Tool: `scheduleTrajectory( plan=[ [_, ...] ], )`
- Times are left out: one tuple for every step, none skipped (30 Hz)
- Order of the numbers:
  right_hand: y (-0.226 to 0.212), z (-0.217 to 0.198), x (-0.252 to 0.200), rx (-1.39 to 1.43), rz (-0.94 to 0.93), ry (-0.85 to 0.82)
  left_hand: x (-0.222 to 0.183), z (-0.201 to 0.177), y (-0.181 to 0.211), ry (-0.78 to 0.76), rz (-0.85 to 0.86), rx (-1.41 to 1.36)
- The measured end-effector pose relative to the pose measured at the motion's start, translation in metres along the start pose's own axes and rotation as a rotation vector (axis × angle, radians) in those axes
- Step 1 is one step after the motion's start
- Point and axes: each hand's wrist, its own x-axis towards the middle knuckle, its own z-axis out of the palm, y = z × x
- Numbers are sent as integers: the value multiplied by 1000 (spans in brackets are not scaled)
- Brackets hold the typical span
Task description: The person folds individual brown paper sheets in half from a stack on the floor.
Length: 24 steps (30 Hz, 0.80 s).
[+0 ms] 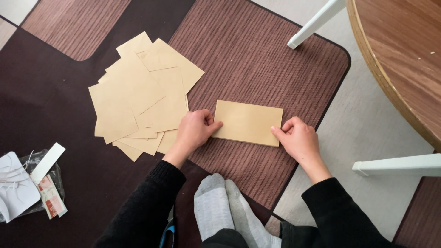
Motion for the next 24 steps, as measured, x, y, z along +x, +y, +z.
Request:
scheduleTrajectory(
  plan=[
    [2,-1,0,-1,-2,1,-1,-2,0,2,1,-1],
    [3,-1,0,66,8,36,-3,-5,0,22,10,-53],
    [5,-1,0,132,18,71,-5,-8,-1,43,20,-105],
    [10,0,0,131,13,71,-9,-10,-6,47,18,-107],
    [14,1,0,191,7,126,-12,-13,-12,90,21,-151],
    [16,3,1,253,-2,179,-16,-18,-18,136,22,-193],
    [5,4,-1,254,-10,176,-20,-28,-23,144,19,-192],
    [-6,6,-5,284,-67,197,-24,-38,-29,193,46,-149],
    [-18,7,-8,314,-124,218,-29,-48,-35,242,73,-105],
    [-36,10,-12,317,-132,213,-26,-58,-48,250,68,-102],
    [-54,13,-16,326,-242,196,-22,-67,-61,303,105,-3],
    [-72,15,-20,335,-351,178,-19,-77,-75,353,140,96],
    [-94,20,-26,337,-358,172,-20,-89,-80,359,133,98],
    [-116,25,-34,364,-464,94,-22,-101,-86,332,100,177],
    [-138,30,-41,390,-570,14,-24,-112,-92,304,66,254],
    [-154,40,-40,389,-578,7,-23,-121,-96,310,58,254],
    [-170,51,-40,327,-749,-25,-21,-130,-99,294,36,295],
    [-185,62,-41,264,-916,-56,-21,-138,-103,273,15,337],
    [-195,75,-39,266,-920,-65,-18,-143,-105,275,6,338],
    [-204,89,-38,159,-982,-103,-15,-148,-106,237,-11,347],
    [-213,102,-37,50,-1042,-140,-12,-153,-107,199,-29,356],
    [-219,108,-36,51,-1044,-145,-7,-153,-112,199,-34,355],
    [-225,114,-36,-89,-1063,-180,-3,-152,-117,149,-36,366],
    [-231,120,-35,-230,-1079,-213,3,-152,-121,100,-38,376]
  ],
)
